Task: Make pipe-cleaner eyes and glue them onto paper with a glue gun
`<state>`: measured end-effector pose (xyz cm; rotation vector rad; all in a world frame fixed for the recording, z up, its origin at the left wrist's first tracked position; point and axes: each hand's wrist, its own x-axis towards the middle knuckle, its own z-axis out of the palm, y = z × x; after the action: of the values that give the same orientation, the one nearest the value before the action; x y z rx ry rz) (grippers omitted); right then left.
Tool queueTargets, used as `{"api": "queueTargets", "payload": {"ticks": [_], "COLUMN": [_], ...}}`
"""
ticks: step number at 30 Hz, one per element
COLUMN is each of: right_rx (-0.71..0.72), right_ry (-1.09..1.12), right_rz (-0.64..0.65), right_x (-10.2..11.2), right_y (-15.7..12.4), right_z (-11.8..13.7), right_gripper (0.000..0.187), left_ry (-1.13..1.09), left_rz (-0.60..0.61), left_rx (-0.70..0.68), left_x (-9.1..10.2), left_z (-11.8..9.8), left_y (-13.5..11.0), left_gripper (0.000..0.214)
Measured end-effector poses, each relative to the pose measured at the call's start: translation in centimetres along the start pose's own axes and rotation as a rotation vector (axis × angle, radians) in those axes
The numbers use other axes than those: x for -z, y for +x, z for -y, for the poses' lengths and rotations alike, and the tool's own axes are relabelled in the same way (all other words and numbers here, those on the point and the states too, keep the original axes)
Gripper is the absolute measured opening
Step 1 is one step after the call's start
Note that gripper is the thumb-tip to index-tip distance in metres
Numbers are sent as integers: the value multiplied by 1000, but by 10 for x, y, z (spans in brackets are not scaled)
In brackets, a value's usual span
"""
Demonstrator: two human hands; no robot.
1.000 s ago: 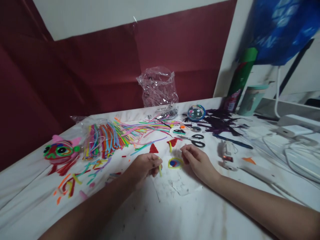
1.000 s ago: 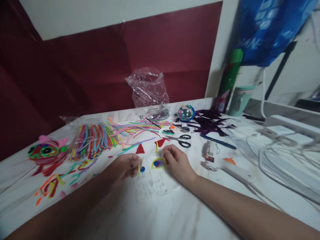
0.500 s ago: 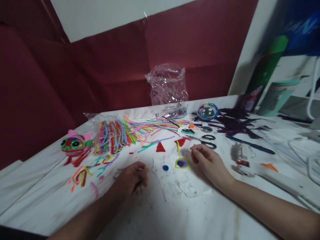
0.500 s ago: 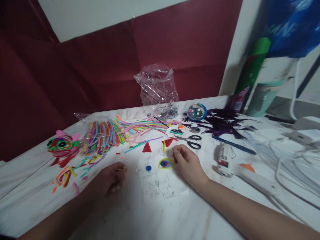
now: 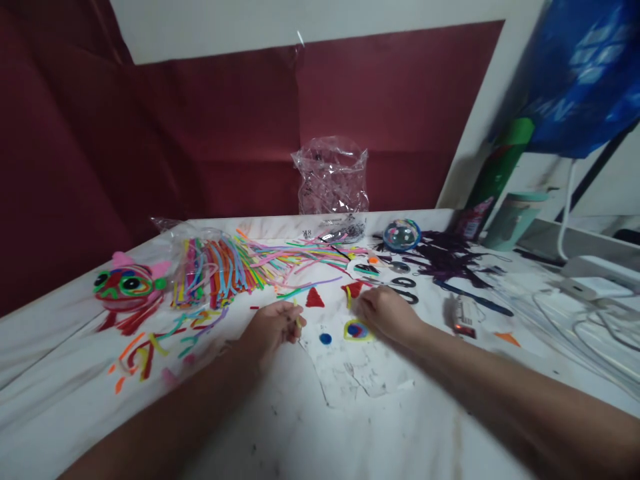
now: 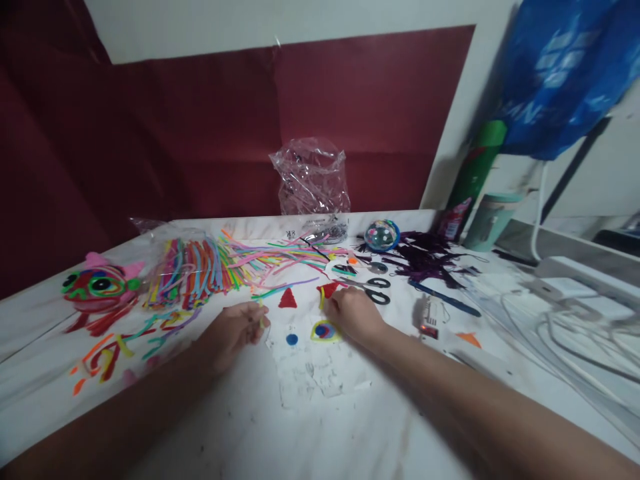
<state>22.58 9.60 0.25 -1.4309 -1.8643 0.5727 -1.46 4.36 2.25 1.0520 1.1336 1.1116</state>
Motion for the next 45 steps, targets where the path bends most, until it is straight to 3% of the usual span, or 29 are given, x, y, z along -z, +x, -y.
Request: {"api": "queueTargets", "payload": {"ticks": [4,7,13,18,28,40,45], "right_rx": [-144,-175,-42,-16,-67,-59,5], "right_ry": [-87,-42,258,579,741,793,796], "right_rz": [49,111,312,472,569,530,509], "right_x": [-15,-20,-30,-43,-43,-44,-42], "right_y": [27,33,-13,-43,-40,-42,-45], "right_z": [5,9,41,64,58,57,61], "right_gripper": [15,20,40,48,46,36,31], "left_ry": [36,61,73,115,87,19,197], "left_rz": [24,12,20,101,203,272,334], "left_rx": [-17,-52,-120,-127,-83,-87,-61], "left_x": [2,6,3,-5,-4,-4,-8], "left_z": [17,20,18,14,20,24,19], "left_y": [1,-2,-8,-19,-18,-18,-29], "left_gripper": [29,28,27,23,23,24,13]}}
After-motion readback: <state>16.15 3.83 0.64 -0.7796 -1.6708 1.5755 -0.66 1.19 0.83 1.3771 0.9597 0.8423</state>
